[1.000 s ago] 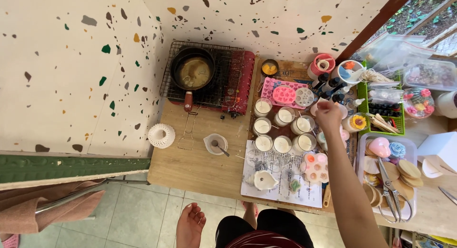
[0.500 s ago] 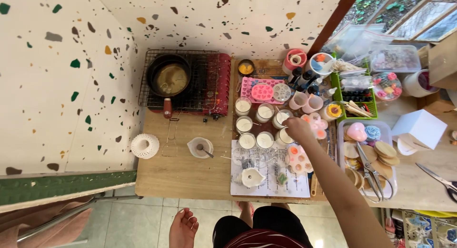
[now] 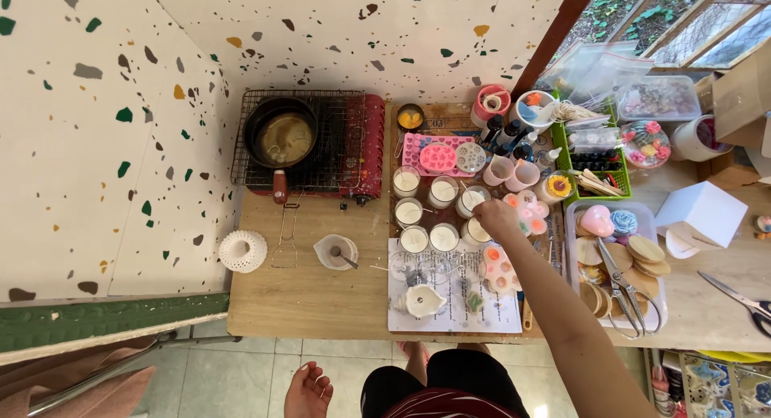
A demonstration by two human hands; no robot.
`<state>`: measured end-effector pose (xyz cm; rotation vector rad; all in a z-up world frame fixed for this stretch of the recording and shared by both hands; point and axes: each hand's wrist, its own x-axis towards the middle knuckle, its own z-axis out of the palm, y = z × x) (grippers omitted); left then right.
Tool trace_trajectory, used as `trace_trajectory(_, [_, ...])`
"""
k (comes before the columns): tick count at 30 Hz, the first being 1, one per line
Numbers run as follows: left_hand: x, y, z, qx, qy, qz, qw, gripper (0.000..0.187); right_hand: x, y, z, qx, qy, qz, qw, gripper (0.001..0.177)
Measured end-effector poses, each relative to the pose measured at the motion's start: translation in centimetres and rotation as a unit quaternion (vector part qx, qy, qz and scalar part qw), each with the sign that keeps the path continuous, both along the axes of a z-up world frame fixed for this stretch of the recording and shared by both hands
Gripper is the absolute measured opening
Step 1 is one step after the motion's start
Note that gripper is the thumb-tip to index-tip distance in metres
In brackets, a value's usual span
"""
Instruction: The recorder is making decorative candles, including preparing wicks, melting wax, and assembling various candle components at a workbench.
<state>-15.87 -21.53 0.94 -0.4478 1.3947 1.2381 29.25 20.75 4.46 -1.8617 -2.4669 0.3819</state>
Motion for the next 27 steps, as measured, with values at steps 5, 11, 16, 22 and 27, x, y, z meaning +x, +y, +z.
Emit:
trace_trajectory(5, [-0.1,1.5,0.8,-0.003,0.015,-0.015,1.000,0.020,0.2,-0.4,-0.3,0.037,0.042,-0.013,0.998,0.016])
trace_trajectory(11, [-0.5,2.8,-0.7,0.005,0.019,-0.026,0.999,0.019,1.9,-1.3,2.9,0.070,0.094,-0.010,0.993,0.014])
trace_trajectory(16, [0.3,5.2,-3.8,0.017,0.004,-0.060,0.998,0.016,9.2,-2.9,9.7,0.123,0.146,-0.008,0.982,0.014])
trace_trajectory(22, [10.1,11.5,-1.0,0.054,0.066,-0.102,0.991,0.022,26.9,-7.6,19.7,0.154,0.116,0.004,0.981,0.015])
trace_trajectory(27, [32.1,20.2,8.5,0.193,0.312,-0.266,0.891,0.018,42.9,-12.2,25.2,0.089,0.039,-0.044,0.994,0.020])
